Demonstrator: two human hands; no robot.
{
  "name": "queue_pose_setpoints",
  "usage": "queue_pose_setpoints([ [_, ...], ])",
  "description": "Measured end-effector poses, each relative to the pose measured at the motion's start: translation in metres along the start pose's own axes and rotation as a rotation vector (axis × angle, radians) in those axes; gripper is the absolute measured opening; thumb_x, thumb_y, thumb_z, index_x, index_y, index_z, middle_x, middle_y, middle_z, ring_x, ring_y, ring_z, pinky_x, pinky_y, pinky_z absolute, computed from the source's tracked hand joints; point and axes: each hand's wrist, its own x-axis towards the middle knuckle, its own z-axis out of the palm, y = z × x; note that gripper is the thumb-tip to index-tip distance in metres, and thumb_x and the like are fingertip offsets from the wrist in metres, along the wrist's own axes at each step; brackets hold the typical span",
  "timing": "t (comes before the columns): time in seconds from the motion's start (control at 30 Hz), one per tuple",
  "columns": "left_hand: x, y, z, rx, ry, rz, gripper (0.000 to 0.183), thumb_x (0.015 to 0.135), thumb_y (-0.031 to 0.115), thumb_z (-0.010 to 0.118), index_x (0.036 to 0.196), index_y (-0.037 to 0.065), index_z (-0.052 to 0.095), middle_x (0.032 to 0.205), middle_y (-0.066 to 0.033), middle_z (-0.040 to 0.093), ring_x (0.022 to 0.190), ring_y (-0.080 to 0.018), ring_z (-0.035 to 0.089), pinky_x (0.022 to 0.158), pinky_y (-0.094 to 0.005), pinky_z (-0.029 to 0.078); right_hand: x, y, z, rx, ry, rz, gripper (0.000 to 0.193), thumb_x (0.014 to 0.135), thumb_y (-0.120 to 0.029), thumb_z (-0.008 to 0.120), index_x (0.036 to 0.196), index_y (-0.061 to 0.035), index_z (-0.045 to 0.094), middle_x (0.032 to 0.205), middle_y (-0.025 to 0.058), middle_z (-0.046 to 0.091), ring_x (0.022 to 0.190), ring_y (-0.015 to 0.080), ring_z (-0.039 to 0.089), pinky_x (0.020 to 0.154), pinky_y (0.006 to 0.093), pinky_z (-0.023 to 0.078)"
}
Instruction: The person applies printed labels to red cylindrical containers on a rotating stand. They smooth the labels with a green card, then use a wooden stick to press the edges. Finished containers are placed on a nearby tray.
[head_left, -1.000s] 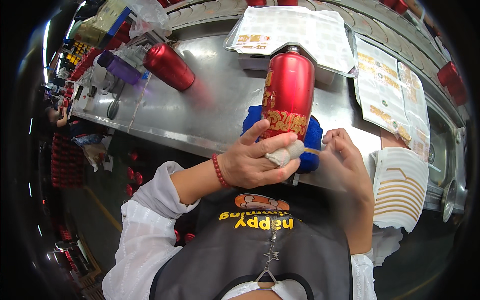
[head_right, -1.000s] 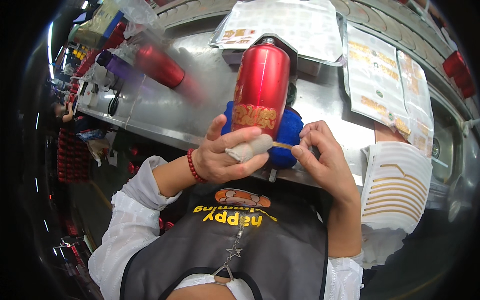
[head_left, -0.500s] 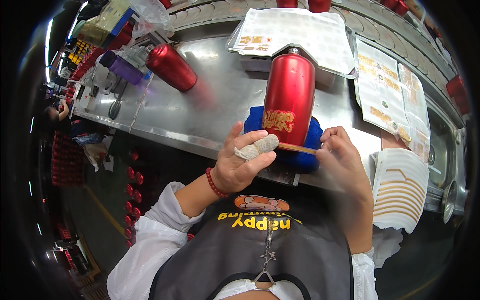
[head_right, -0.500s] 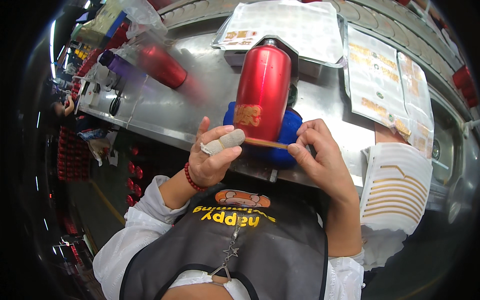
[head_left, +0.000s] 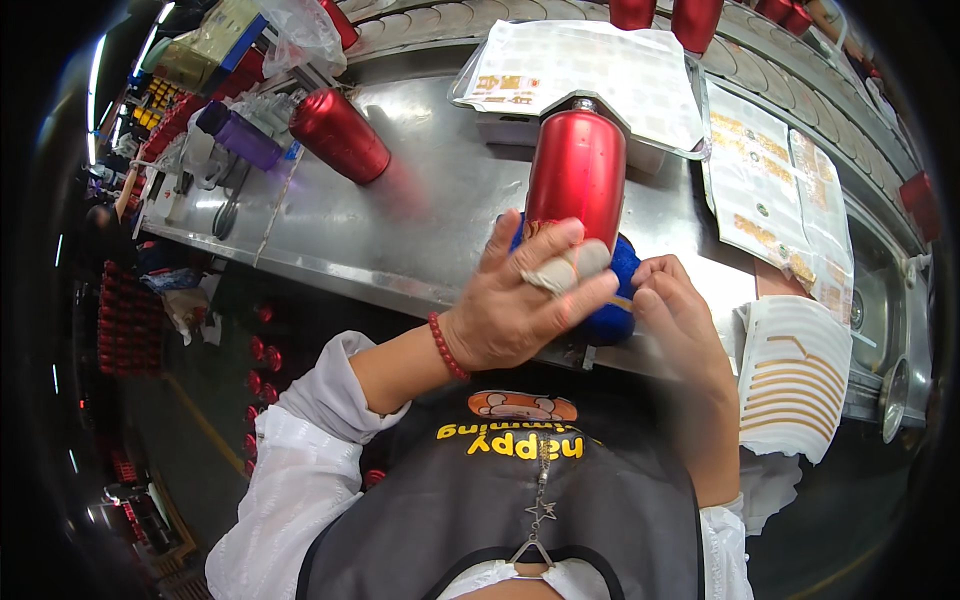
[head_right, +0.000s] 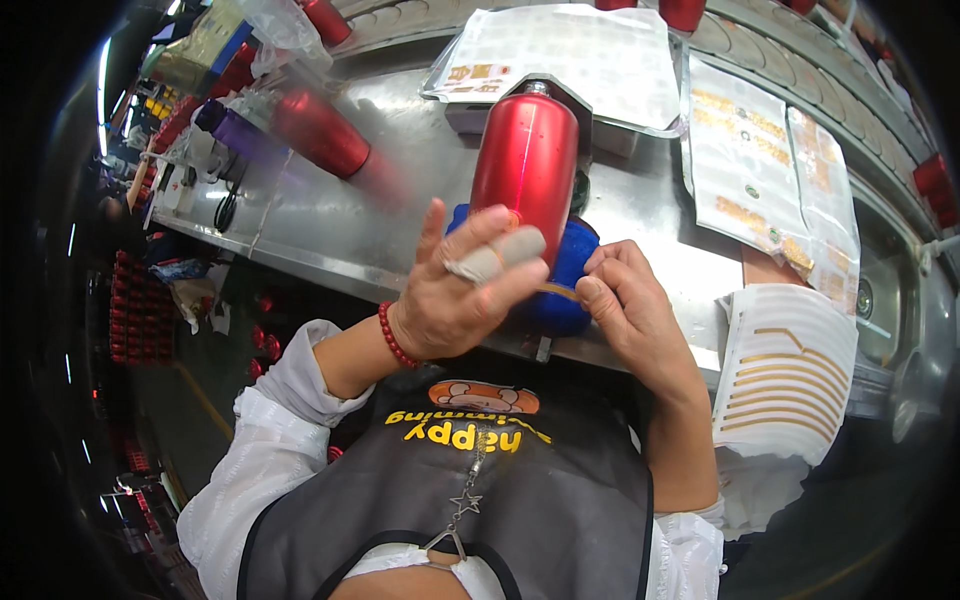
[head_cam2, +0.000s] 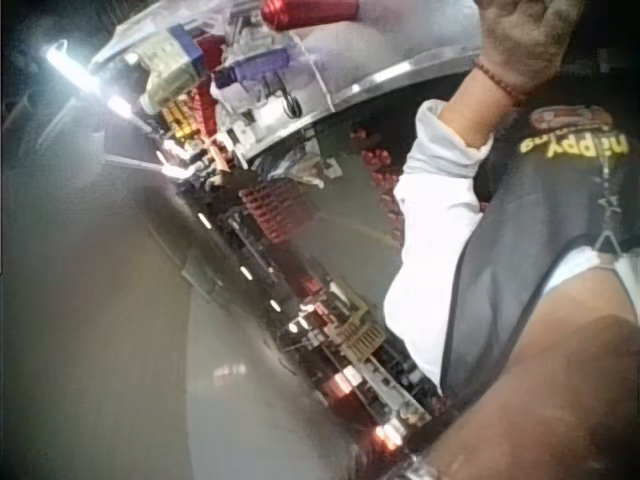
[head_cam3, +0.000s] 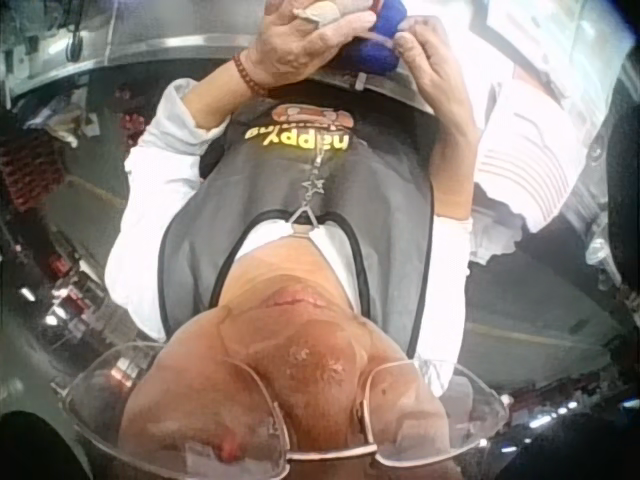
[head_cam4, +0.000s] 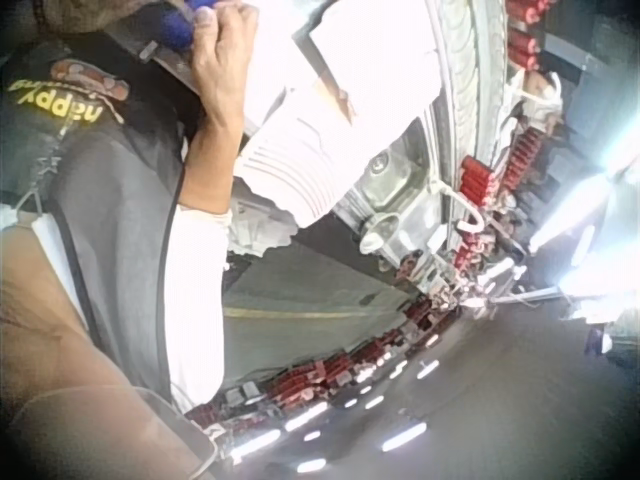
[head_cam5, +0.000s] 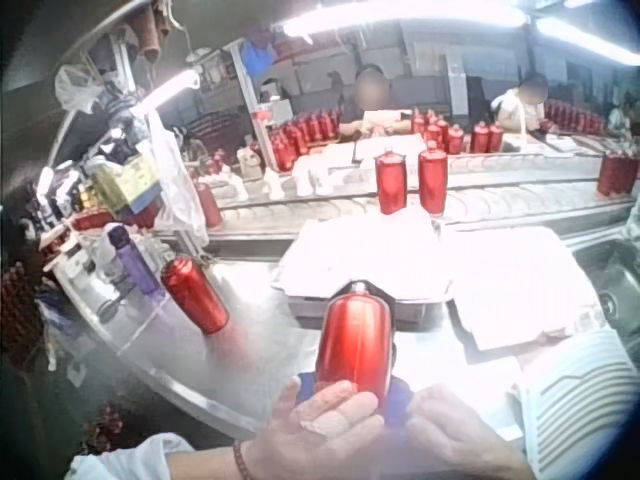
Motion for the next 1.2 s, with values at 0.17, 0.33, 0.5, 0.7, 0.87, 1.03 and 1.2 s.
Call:
queue_pose_setpoints([
  [0.17,-0.013,-0.003,0.003,-0.281,0.148,-0.245,0.055,0.085,0.013,0.077,0.135,0.012,0.053,0.128,-0.0117,0.066,0.131,-0.0320,0.055,0.123,-0.0558,0.016,0.004,-0.004,0.005,-0.121,-0.029,-0.153,0.024,0.093,-0.017,0.071,0.083,-0.0017,0.056,0.101,0.0088,0.050,0.097,0.0215,0.050,0.088,0.0300,0.042],
  [0.33,-0.037,-0.003,-0.005,-0.178,0.183,-0.158,0.034,0.083,0.007,0.076,0.115,0.013,0.065,0.116,-0.0086,0.071,0.116,-0.0262,0.061,0.121,-0.0505,0.029,0.000,0.003,-0.001,-0.079,-0.019,-0.127,0.022,0.091,-0.015,0.071,0.083,-0.0018,0.056,0.100,0.0083,0.050,0.098,0.0213,0.050,0.088,0.0299,0.042],
  [0.5,-0.032,-0.005,-0.009,-0.121,0.143,0.010,0.023,0.083,0.008,0.073,0.104,0.017,0.069,0.110,-0.0045,0.073,0.117,-0.0195,0.061,0.123,-0.0456,0.028,-0.005,0.002,-0.001,0.001,0.003,-0.086,0.021,0.092,-0.014,0.070,0.083,-0.0017,0.056,0.099,0.0082,0.050,0.096,0.0210,0.050,0.087,0.0297,0.042],
  [0.7,-0.013,-0.010,-0.011,-0.039,0.077,0.211,0.020,0.085,0.012,0.071,0.103,0.019,0.068,0.106,0.0001,0.072,0.118,-0.0188,0.062,0.125,-0.0491,0.022,-0.004,0.007,-0.001,0.001,0.011,-0.045,0.023,0.093,-0.016,0.070,0.082,-0.0014,0.055,0.100,0.0084,0.050,0.096,0.0208,0.050,0.087,0.0298,0.042],
  [0.87,0.005,-0.009,0.002,-0.087,0.033,0.112,0.025,0.091,0.014,0.064,0.116,0.017,0.062,0.115,-0.0024,0.069,0.125,-0.0245,0.060,0.125,-0.0552,0.018,-0.003,0.009,0.002,0.015,0.041,-0.063,0.024,0.093,-0.016,0.070,0.082,-0.0013,0.055,0.099,0.0084,0.050,0.096,0.0209,0.050,0.087,0.0304,0.042],
  [1.03,-0.016,-0.007,0.007,-0.355,0.168,-0.163,0.039,0.088,0.004,0.073,0.124,0.010,0.056,0.122,-0.0146,0.067,0.122,-0.0345,0.063,0.123,-0.0567,0.018,0.005,0.002,0.008,-0.091,0.038,-0.124,0.024,0.092,-0.015,0.070,0.082,-0.0002,0.055,0.098,0.0092,0.050,0.095,0.0219,0.051,0.086,0.0305,0.043],
  [1.2,-0.043,-0.001,-0.004,-0.241,0.155,-0.159,0.035,0.085,-0.002,0.071,0.117,0.011,0.062,0.110,-0.0146,0.074,0.118,-0.0323,0.066,0.124,-0.0529,0.018,0.004,0.005,0.008,-0.130,0.069,-0.137,0.023,0.091,-0.014,0.070,0.082,0.0007,0.056,0.098,0.0095,0.050,0.095,0.0227,0.051,0.086,0.0308,0.044],
])
